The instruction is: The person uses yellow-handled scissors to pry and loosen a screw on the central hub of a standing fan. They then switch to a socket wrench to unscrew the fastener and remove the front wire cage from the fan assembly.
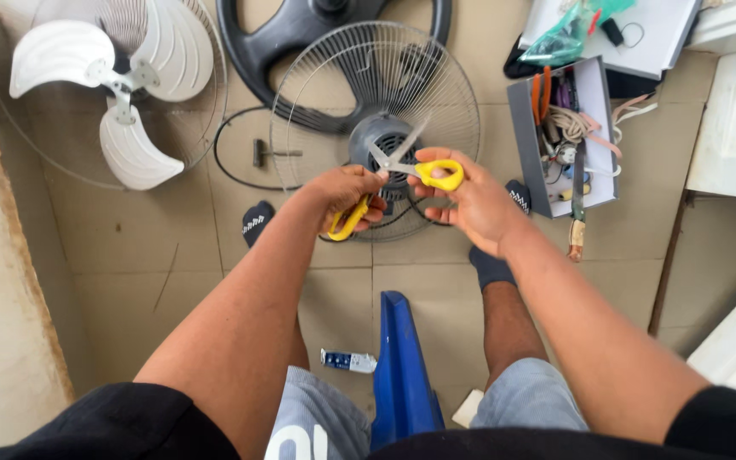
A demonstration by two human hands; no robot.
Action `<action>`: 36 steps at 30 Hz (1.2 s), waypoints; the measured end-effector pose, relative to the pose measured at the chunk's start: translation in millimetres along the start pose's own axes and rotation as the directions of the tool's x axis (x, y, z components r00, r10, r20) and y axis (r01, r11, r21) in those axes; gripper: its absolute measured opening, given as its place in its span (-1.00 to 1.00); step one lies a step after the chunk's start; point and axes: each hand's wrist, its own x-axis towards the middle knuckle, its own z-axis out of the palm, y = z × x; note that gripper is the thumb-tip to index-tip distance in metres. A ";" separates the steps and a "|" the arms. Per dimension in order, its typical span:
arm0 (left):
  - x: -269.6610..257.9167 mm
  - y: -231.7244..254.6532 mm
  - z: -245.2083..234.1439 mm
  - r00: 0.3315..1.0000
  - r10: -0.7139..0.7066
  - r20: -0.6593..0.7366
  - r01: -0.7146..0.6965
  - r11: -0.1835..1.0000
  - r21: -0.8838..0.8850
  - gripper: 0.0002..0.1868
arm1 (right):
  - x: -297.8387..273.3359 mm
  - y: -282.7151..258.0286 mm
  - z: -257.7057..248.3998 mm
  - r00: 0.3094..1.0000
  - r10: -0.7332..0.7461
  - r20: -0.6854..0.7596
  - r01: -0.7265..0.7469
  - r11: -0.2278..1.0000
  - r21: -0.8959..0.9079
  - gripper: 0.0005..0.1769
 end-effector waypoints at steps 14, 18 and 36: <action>74.5 -35.7 73.5 0.995 0.003 -0.101 -0.003 1.000 -0.009 -0.76 | -18.5 48.9 17.1 0.951 0.297 -0.090 -0.290 0.953 0.083 -0.51; 75.0 -38.4 77.4 0.991 0.028 -0.132 -0.035 0.998 -0.048 -0.81 | -1.0 64.4 11.2 0.918 0.309 -0.247 -0.293 0.951 0.102 -0.51; 7.9 -41.1 82.4 0.995 -0.054 -0.080 0.043 0.990 -0.137 -0.75 | -12.3 49.3 26.4 0.927 0.290 -0.238 -0.281 0.957 0.070 -0.65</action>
